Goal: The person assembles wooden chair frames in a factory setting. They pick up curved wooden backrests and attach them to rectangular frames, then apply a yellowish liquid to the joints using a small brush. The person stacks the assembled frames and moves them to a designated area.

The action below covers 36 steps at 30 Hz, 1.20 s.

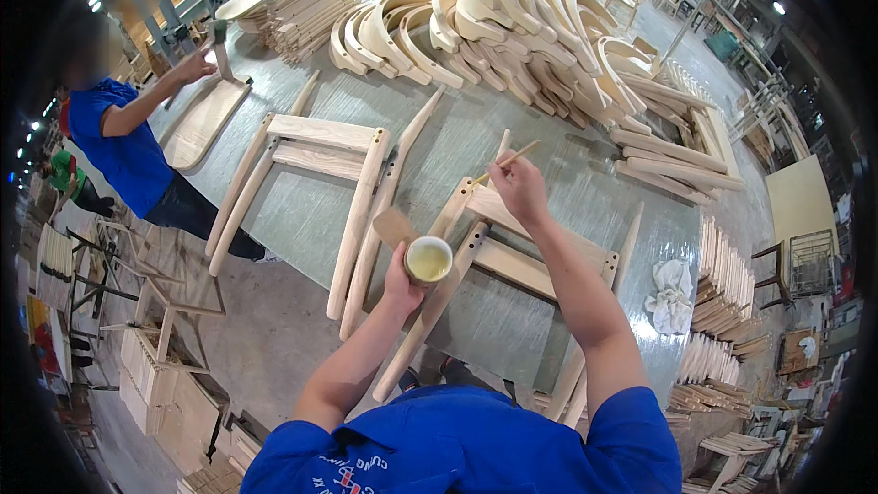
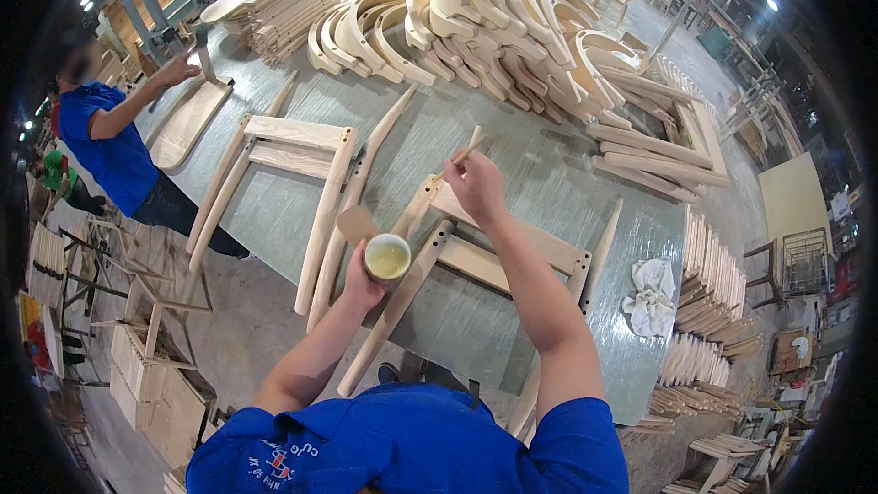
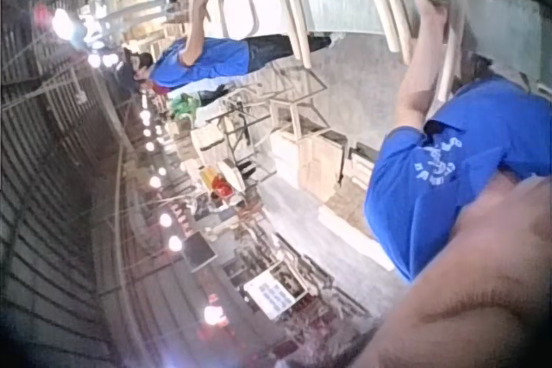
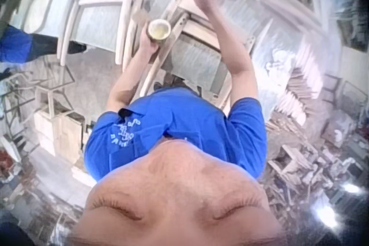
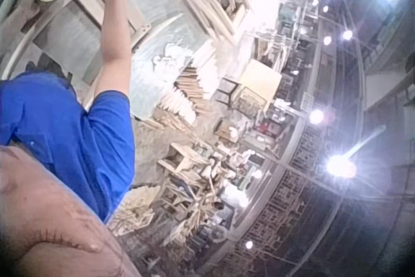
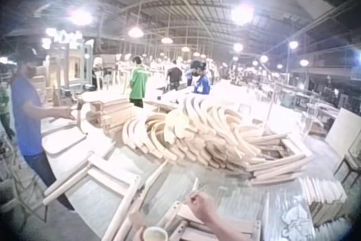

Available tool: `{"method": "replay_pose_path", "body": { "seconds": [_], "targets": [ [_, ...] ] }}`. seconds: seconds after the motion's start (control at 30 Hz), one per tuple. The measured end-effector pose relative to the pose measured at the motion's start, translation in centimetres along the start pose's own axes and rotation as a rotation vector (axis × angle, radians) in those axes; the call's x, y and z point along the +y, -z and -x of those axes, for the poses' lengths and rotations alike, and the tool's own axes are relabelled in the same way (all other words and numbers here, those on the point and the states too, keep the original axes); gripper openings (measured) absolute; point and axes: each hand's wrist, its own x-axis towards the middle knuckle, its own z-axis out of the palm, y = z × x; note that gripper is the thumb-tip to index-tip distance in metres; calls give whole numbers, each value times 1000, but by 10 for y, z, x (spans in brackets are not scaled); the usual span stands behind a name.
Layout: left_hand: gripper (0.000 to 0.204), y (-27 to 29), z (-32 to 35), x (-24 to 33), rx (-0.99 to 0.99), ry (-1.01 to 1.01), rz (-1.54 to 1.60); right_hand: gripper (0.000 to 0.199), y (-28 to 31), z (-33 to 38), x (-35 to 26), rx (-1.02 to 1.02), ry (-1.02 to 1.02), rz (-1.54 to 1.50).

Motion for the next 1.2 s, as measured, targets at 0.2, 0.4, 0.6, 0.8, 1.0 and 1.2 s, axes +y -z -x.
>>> {"method": "replay_pose_path", "body": {
  "seconds": [0.2, 0.4, 0.6, 0.8, 1.0, 1.2],
  "targets": [
    [41, 29, 18, 1, -29, 13, 74, 17, -15, -18, -1, -111, 178, 246],
    [44, 35, 20, 4, -87, 20, 135, 15, -23, -19, 3, -143, 203, 295],
    [45, 38, 22, 2, -81, 9, 111, 15, -25, -21, 10, -103, 177, 253],
    [45, 44, 18, 2, -107, 28, 141, 15, -25, -24, 17, -73, 148, 274],
    [46, 37, 22, 1, -127, 26, 137, 17, -31, -21, 27, -83, 121, 267],
    [47, 34, 26, 1, -168, 35, 147, 19, -33, -23, 34, -174, 120, 293]
  ]
}}
